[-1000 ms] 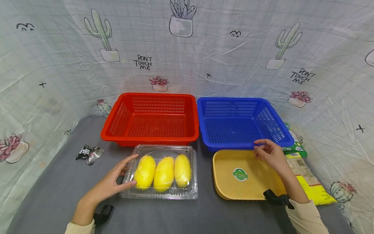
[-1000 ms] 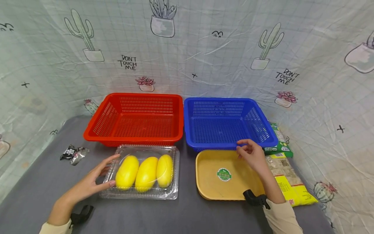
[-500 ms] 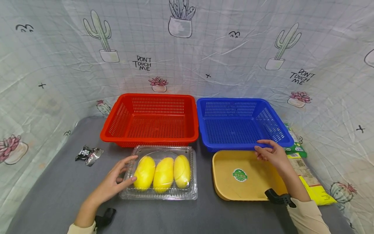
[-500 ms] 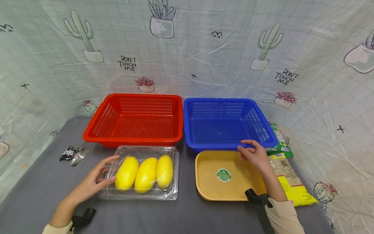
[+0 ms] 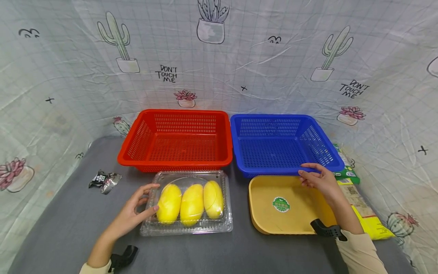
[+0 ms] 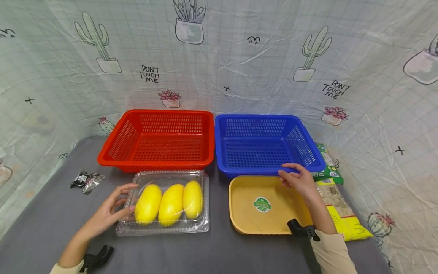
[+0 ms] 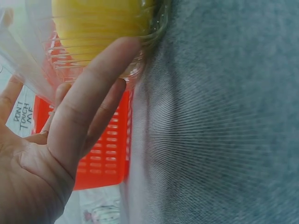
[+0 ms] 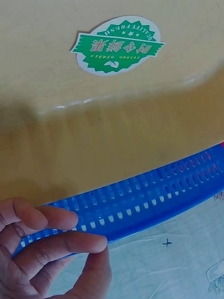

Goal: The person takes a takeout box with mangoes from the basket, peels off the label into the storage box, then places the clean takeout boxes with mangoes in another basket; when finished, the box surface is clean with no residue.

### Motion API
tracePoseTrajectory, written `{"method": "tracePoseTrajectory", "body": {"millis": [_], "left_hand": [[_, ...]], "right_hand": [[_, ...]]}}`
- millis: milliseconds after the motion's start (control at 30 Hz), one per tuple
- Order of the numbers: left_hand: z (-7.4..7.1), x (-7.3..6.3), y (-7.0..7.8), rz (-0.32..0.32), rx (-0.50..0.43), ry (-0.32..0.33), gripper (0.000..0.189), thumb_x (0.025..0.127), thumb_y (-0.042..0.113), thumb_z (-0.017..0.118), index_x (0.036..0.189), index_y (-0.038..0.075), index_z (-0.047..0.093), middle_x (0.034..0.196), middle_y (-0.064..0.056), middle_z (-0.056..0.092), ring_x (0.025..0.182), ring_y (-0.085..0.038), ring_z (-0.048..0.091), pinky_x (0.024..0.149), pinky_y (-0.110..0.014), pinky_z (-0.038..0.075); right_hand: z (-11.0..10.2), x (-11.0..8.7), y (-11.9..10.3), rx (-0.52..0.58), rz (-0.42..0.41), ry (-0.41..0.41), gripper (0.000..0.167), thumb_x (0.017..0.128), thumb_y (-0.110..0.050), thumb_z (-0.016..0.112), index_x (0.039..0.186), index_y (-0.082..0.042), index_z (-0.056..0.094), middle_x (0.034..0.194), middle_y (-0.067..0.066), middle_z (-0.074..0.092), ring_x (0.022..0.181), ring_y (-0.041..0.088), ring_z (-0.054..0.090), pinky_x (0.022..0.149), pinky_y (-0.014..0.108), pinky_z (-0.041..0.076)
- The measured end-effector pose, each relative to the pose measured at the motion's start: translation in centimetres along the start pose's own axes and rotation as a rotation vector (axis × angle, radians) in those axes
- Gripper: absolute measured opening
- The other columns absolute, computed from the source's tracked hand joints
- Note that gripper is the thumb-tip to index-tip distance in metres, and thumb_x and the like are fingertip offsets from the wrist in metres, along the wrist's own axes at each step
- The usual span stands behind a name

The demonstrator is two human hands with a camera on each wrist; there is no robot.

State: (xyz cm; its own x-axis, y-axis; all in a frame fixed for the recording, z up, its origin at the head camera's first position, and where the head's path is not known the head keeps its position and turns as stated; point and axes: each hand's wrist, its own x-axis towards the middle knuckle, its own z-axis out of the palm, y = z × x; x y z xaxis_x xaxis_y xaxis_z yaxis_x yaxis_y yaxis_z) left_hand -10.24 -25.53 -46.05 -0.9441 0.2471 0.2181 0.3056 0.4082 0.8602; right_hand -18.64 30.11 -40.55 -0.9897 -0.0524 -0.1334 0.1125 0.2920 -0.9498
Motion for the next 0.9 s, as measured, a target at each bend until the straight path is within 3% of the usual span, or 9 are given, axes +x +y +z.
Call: {"method": "tracePoseTrajectory", "body": {"millis": [300, 367, 467, 567, 633, 800, 900], "left_hand": [[0.08, -0.13, -0.23, 0.009, -0.04, 0.004, 0.057, 0.09, 0.0, 0.065, 0.142, 0.012, 0.044, 0.139, -0.002, 0.044, 0.119, -0.007, 0.04, 0.095, -0.015, 0.039], [0.12, -0.21, -0.16, 0.002, -0.06, -0.004, 0.056, 0.09, 0.0, 0.064, 0.141, 0.012, 0.044, 0.139, 0.0, 0.043, 0.121, -0.015, 0.042, 0.091, -0.018, 0.045], [0.22, -0.29, 0.03, -0.008, -0.119, -0.022, 0.056, 0.09, -0.001, 0.064, 0.141, 0.013, 0.044, 0.14, 0.002, 0.041, 0.123, -0.038, 0.042, 0.074, -0.029, 0.056], [0.38, -0.26, 0.21, -0.002, -0.173, -0.038, 0.056, 0.09, -0.002, 0.063, 0.141, 0.012, 0.044, 0.141, 0.005, 0.04, 0.12, -0.055, 0.039, 0.057, -0.037, 0.059], [0.46, -0.24, 0.31, 0.005, -0.172, -0.037, 0.055, 0.09, -0.003, 0.063, 0.14, 0.012, 0.045, 0.141, 0.006, 0.041, 0.121, -0.05, 0.043, 0.056, -0.037, 0.059], [0.6, -0.24, 0.5, 0.05, -0.174, -0.037, 0.055, 0.089, -0.006, 0.062, 0.139, 0.011, 0.046, 0.142, 0.002, 0.044, 0.12, -0.009, 0.049, 0.056, -0.037, 0.059], [0.66, -0.23, 0.73, 0.084, -0.184, -0.038, 0.055, 0.088, -0.008, 0.062, 0.139, 0.007, 0.045, 0.142, 0.005, 0.044, 0.119, -0.005, 0.049, 0.053, -0.037, 0.058]], "right_hand": [[-0.2, 0.14, 0.26, 0.019, 0.008, 0.005, 0.046, 0.095, -0.024, 0.065, 0.128, 0.003, 0.047, 0.079, 0.0, 0.071, 0.07, 0.015, 0.068, 0.069, 0.024, 0.057], [-0.26, 0.19, 0.35, 0.023, 0.007, 0.005, 0.044, 0.095, -0.024, 0.065, 0.127, 0.001, 0.049, 0.079, 0.0, 0.071, 0.071, 0.015, 0.068, 0.068, 0.024, 0.057], [-0.34, 0.23, 0.44, 0.028, 0.001, 0.005, 0.038, 0.094, -0.024, 0.066, 0.124, -0.004, 0.053, 0.079, 0.0, 0.071, 0.071, 0.015, 0.068, 0.069, 0.024, 0.057], [-0.37, 0.21, 0.48, 0.041, -0.005, 0.008, 0.03, 0.094, -0.023, 0.066, 0.12, -0.01, 0.057, 0.078, -0.001, 0.071, 0.07, 0.015, 0.068, 0.068, 0.024, 0.057], [-0.36, 0.2, 0.51, 0.048, -0.009, 0.009, 0.026, 0.094, -0.023, 0.066, 0.117, -0.013, 0.058, 0.078, -0.001, 0.071, 0.069, 0.014, 0.068, 0.068, 0.024, 0.057], [-0.33, 0.16, 0.61, 0.053, -0.008, 0.01, 0.025, 0.094, -0.023, 0.066, 0.117, -0.014, 0.058, 0.079, 0.0, 0.071, 0.07, 0.014, 0.068, 0.068, 0.023, 0.057], [-0.31, 0.14, 0.64, 0.051, -0.007, 0.011, 0.03, 0.094, -0.023, 0.066, 0.119, -0.01, 0.057, 0.079, 0.001, 0.071, 0.07, 0.015, 0.068, 0.068, 0.023, 0.057]]}}
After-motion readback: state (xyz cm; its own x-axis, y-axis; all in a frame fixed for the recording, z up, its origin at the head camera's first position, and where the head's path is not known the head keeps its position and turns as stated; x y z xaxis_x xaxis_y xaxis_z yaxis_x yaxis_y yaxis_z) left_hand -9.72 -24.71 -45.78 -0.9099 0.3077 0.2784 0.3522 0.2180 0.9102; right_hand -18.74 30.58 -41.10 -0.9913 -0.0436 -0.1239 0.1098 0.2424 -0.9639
